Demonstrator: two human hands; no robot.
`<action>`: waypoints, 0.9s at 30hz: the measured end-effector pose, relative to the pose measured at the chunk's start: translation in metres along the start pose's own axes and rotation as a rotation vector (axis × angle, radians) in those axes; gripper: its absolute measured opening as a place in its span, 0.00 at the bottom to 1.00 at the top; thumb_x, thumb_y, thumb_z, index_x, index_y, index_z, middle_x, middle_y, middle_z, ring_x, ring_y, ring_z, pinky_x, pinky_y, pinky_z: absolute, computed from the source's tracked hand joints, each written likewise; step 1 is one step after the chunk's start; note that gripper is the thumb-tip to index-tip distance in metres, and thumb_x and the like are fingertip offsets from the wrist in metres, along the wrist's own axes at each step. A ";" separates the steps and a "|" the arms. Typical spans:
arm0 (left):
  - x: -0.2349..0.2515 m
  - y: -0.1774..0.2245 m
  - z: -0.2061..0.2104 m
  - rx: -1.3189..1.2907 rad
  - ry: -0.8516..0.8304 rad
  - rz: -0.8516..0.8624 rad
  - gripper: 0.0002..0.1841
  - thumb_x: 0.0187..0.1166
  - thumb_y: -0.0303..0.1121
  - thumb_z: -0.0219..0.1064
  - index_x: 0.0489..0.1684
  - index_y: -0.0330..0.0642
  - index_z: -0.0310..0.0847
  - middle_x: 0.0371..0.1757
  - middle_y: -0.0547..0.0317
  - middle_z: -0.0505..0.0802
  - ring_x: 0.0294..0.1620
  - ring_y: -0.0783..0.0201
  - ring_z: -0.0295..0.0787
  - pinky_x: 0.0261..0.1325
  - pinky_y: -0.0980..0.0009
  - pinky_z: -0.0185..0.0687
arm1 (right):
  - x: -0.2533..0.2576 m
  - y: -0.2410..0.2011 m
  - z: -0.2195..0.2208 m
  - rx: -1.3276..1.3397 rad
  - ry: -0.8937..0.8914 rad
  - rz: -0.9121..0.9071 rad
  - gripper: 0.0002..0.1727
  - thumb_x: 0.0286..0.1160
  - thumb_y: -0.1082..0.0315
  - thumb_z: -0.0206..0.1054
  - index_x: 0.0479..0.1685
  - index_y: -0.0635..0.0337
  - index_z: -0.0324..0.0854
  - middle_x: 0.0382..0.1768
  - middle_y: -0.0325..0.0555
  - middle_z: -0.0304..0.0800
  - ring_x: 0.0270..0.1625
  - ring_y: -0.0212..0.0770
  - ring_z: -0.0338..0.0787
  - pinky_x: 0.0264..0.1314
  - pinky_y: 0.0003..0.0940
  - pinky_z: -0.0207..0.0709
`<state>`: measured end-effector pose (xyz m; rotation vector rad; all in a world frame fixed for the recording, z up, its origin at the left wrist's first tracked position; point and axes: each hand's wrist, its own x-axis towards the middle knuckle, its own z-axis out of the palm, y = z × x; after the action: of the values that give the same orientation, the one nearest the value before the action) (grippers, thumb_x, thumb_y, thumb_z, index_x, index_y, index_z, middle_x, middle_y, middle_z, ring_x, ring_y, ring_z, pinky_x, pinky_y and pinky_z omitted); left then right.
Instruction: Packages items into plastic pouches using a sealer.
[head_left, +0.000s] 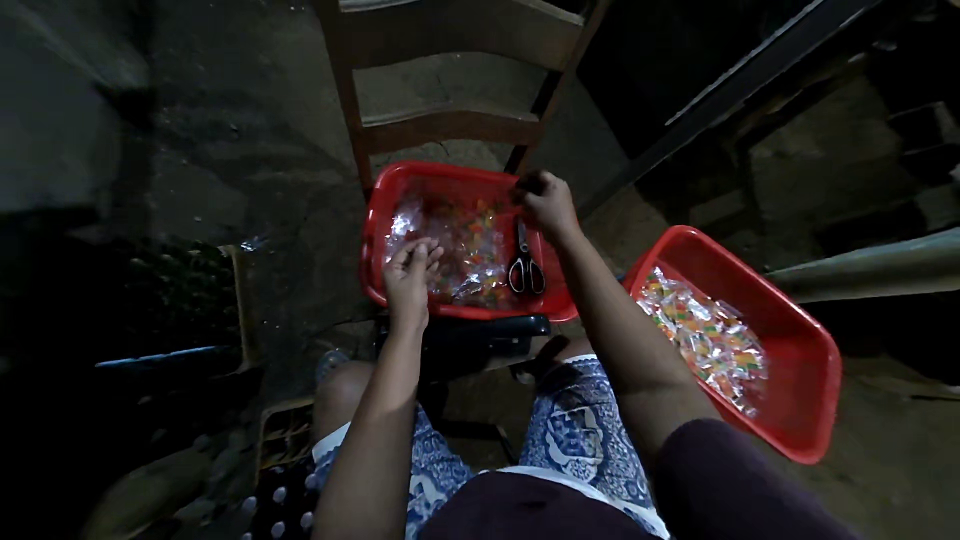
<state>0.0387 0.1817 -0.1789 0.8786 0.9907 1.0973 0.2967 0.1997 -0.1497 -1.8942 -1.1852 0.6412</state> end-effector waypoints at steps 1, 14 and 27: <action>-0.002 0.000 0.000 0.019 -0.037 0.014 0.12 0.90 0.27 0.56 0.62 0.31 0.80 0.59 0.50 0.91 0.55 0.65 0.92 0.61 0.67 0.88 | -0.018 -0.012 -0.004 0.106 -0.024 -0.037 0.11 0.77 0.75 0.68 0.55 0.69 0.81 0.47 0.51 0.91 0.45 0.38 0.92 0.52 0.36 0.87; -0.123 0.063 0.034 -0.310 -0.213 -0.259 0.08 0.90 0.26 0.56 0.47 0.35 0.82 0.36 0.57 0.92 0.31 0.67 0.90 0.42 0.71 0.91 | -0.200 -0.092 -0.038 0.519 -0.141 -0.192 0.14 0.77 0.78 0.65 0.60 0.61 0.77 0.43 0.41 0.93 0.42 0.32 0.92 0.50 0.31 0.88; -0.224 0.048 0.059 -0.372 0.022 0.049 0.06 0.86 0.21 0.59 0.50 0.38 0.80 0.41 0.61 0.91 0.42 0.68 0.90 0.51 0.70 0.90 | -0.305 -0.081 -0.014 0.604 0.108 -0.152 0.07 0.80 0.72 0.66 0.47 0.67 0.86 0.41 0.44 0.88 0.42 0.29 0.87 0.49 0.27 0.83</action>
<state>0.0462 -0.0287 -0.0724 0.5906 0.7520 1.2848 0.1342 -0.0602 -0.0729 -1.3016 -0.9208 0.7060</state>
